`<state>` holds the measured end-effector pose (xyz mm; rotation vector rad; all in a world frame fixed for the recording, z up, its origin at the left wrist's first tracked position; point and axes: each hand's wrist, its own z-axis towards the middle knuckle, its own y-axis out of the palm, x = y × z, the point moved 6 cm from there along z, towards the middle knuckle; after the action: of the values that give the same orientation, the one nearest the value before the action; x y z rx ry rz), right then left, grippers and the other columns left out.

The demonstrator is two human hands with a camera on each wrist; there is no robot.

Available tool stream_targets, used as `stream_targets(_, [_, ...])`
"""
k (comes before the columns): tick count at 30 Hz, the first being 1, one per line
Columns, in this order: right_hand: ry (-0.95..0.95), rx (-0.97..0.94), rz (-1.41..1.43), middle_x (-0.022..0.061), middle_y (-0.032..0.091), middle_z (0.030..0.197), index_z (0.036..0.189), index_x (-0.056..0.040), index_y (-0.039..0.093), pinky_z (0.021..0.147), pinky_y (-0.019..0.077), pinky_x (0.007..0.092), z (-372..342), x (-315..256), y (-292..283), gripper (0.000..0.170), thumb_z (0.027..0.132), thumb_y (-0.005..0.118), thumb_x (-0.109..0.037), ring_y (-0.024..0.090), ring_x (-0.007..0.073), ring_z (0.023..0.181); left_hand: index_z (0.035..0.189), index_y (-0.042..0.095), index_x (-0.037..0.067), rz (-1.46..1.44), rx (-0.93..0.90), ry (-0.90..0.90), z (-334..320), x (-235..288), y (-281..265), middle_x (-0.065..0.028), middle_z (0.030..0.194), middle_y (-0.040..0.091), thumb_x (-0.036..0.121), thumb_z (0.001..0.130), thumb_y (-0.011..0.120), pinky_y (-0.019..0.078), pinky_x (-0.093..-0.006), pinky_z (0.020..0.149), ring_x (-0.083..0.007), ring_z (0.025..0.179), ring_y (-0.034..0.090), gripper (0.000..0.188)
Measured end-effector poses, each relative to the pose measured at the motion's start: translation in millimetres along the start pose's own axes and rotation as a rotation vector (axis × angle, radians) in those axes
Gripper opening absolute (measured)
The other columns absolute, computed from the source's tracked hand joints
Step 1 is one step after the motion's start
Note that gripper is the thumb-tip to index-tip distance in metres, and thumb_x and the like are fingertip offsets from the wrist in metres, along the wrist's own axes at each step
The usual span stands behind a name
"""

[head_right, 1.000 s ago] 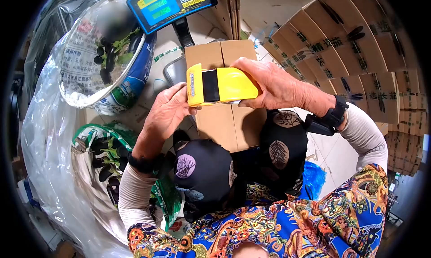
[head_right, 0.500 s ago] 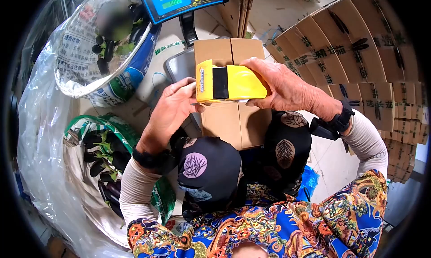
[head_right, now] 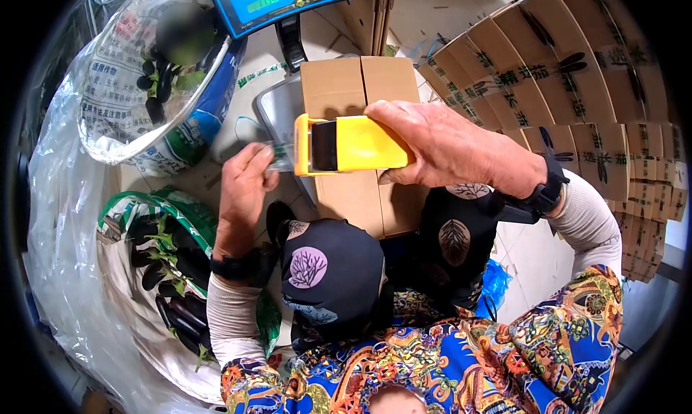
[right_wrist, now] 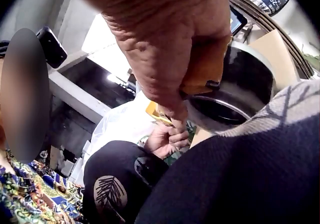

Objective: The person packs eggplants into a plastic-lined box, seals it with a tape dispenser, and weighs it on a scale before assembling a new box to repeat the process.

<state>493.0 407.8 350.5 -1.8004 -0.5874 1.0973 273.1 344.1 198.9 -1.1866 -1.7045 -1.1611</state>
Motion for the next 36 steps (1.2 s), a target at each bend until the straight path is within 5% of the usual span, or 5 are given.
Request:
stream_targets(8, [0.119, -0.036, -0.136, 0.0198, 0.06, 0.098, 0.121, -0.0035, 0.043, 0.081, 0.0517, 0.0429, -19, 10, -4, 0.065, 0.073, 0.079, -0.028, 0.061, 0.0385, 0.093, 0.074, 0.054, 0.007, -0.294, 0.185, -0.007, 4, -41, -54, 0.0067, 0.062, 0.041, 0.016, 0.096, 0.056, 0.0273, -0.0217, 0.047, -0.0032, 0.053, 0.034, 0.024])
stream_targets(12, [0.129, -0.018, -0.172, 0.0203, 0.059, 0.097, 0.122, -0.0035, 0.043, 0.079, 0.0519, 0.0427, -25, 12, -7, 0.067, 0.072, 0.079, -0.029, 0.062, 0.0385, 0.092, 0.07, 0.051, 0.007, 0.135, 0.288, 0.097, 7, -35, -51, 0.0049, 0.059, 0.037, 0.02, 0.098, 0.054, 0.0282, -0.0246, 0.046, -0.0055, 0.05, 0.034, 0.03])
stream_targets(16, [0.114, -0.025, -0.197, 0.0203, 0.058, 0.095, 0.121, -0.0023, 0.043, 0.077, 0.0518, 0.0428, -25, 13, -8, 0.066, 0.071, 0.079, -0.029, 0.061, 0.039, 0.09, 0.076, 0.052, -0.001, 0.636, 0.413, 0.237, 13, -48, -44, -0.0228, 0.064, 0.047, 0.022, 0.094, 0.058, 0.0402, -0.0425, 0.055, -0.0339, 0.054, 0.046, 0.03])
stream_targets(22, [0.073, -0.001, -0.206, 0.0203, 0.057, 0.093, 0.12, -0.0011, 0.044, 0.075, 0.0512, 0.0433, -22, 8, -7, 0.064, 0.072, 0.076, -0.027, 0.06, 0.0397, 0.088, 0.085, 0.054, 0.006, 0.994, 0.281, 0.466, 32, -85, 1, -0.021, 0.071, 0.061, 0.023, 0.096, 0.049, 0.0468, -0.0526, 0.061, -0.0451, 0.072, 0.06, 0.021])
stream_targets(36, [0.084, 0.03, -0.137, 0.0219, 0.059, 0.095, 0.119, 0.0022, 0.047, 0.074, 0.0508, 0.0437, -23, 2, -10, 0.064, 0.072, 0.077, -0.03, 0.06, 0.0412, 0.086, 0.096, 0.05, 0.01, 1.042, 0.114, 0.108, 49, -120, 27, -0.0254, 0.081, 0.065, 0.026, 0.096, 0.046, 0.0477, -0.0586, 0.067, -0.0482, 0.079, 0.062, 0.017])
